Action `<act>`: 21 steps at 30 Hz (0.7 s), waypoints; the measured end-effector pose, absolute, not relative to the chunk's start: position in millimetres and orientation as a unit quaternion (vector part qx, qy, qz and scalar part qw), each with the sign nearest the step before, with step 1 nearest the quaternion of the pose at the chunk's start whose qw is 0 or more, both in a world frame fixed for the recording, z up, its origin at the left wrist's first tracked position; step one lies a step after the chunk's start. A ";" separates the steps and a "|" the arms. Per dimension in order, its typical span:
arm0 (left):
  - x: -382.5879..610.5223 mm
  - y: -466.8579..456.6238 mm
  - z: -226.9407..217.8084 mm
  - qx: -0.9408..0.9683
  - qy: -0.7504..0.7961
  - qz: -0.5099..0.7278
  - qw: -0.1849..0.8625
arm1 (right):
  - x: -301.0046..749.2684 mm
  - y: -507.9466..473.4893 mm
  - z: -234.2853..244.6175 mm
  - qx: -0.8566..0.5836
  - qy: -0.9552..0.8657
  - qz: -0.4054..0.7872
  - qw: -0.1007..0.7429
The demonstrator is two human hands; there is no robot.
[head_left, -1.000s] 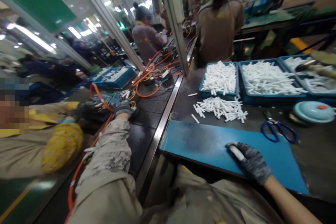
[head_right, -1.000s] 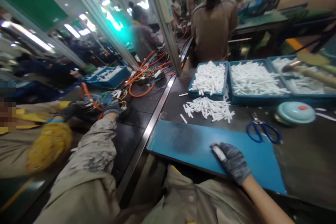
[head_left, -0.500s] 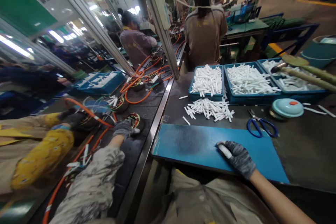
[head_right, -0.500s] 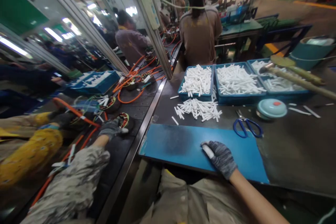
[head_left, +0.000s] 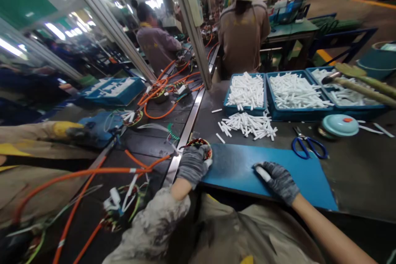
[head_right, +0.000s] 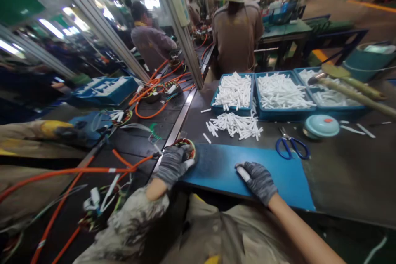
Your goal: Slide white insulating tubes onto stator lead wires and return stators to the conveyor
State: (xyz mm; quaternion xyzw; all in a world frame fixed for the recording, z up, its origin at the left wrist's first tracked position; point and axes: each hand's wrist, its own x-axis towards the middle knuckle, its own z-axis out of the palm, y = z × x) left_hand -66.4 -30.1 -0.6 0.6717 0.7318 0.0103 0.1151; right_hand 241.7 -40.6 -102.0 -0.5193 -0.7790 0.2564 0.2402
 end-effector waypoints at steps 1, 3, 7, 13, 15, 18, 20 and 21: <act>-56.5 -36.0 -5.8 0.685 0.716 0.040 0.128 | 238.0 -39.0 -98.5 -0.515 -0.781 0.266 0.234; -53.3 -49.8 -9.5 0.725 0.647 0.159 0.172 | 228.5 -35.7 -88.9 -0.489 -0.793 0.277 0.235; -104.3 -76.7 11.4 0.756 0.474 0.394 0.219 | 206.2 -27.1 -63.4 -0.397 -0.836 0.264 0.273; -172.2 -79.9 17.9 0.608 0.765 0.061 0.201 | 156.7 -9.6 -43.2 -0.211 -0.907 0.224 0.288; -172.4 -73.2 6.8 0.566 0.801 -0.048 0.192 | 135.1 -5.7 -46.6 -0.173 -0.926 0.208 0.265; -170.5 -64.2 -1.6 0.523 0.831 -0.099 0.161 | 110.4 -4.5 -56.3 -0.190 -0.935 0.191 0.228; -174.9 -60.6 1.8 0.493 0.854 -0.104 0.128 | 102.5 -5.7 -62.0 -0.237 -0.927 0.181 0.227; -179.0 -59.8 5.4 0.479 0.865 -0.104 0.108 | 100.8 -6.3 -63.7 -0.255 -0.921 0.181 0.233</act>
